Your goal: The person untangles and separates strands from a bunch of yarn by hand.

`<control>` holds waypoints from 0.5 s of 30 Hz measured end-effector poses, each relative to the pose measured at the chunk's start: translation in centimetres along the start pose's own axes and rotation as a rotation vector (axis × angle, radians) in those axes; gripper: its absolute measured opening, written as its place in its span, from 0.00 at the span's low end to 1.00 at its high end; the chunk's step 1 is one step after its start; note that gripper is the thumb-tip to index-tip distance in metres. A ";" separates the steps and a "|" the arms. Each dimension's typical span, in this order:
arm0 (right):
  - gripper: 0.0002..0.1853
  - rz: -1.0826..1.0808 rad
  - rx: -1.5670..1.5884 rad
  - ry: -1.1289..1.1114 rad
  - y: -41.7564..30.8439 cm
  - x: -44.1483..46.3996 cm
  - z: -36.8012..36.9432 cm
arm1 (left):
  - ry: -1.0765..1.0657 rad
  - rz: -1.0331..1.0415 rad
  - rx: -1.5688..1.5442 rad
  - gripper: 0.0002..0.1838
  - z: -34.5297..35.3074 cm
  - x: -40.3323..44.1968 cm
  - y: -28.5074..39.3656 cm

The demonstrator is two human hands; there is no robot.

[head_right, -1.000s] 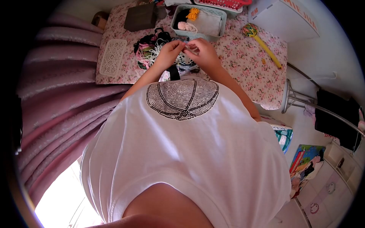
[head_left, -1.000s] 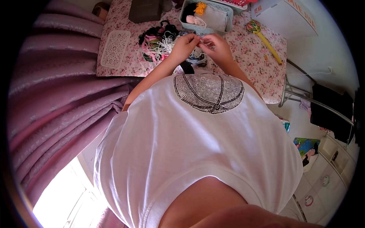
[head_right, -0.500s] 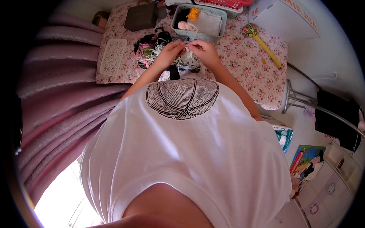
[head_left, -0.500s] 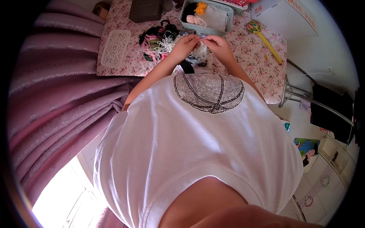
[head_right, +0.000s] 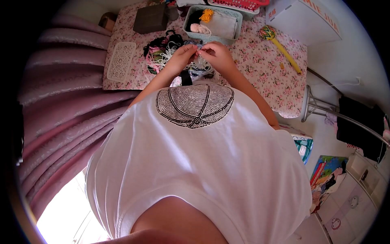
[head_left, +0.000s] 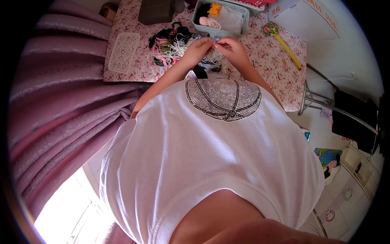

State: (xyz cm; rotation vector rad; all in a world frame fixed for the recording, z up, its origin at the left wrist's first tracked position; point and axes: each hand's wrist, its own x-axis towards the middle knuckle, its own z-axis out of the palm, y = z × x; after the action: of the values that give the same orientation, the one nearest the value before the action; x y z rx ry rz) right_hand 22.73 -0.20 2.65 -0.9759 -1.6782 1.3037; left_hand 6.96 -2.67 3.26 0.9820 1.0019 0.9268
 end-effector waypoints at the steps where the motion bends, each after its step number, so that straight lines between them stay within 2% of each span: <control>1: 0.06 0.016 -0.019 -0.016 -0.1 0.0 0.0 | 0.012 0.027 0.038 0.13 0.0 0.1 -0.3; 4: 0.07 0.120 0.120 -0.091 0.7 0.2 -0.2 | -0.012 0.079 0.134 0.13 -0.4 0.2 -0.7; 7: 0.08 0.133 0.102 -0.077 0.5 0.1 -0.3 | 0.014 0.082 0.151 0.13 -0.5 0.5 -1.2; 10: 0.09 0.352 0.476 -0.031 1.2 0.1 -0.5 | 0.147 0.007 0.081 0.13 -0.4 0.6 -1.2; 13: 0.09 0.413 0.524 -0.019 1.2 0.0 -0.8 | 0.122 0.011 0.059 0.13 -0.6 0.6 -1.2; 15: 0.10 0.325 0.323 -0.082 0.2 -0.2 -0.5 | 0.074 0.065 0.143 0.13 -0.7 0.7 -1.5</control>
State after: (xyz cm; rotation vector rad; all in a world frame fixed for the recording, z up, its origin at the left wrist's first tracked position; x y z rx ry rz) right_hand 23.26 -0.15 2.51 -1.0366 -1.3445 1.7859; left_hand 6.78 -2.26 1.55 1.1125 1.1161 0.9608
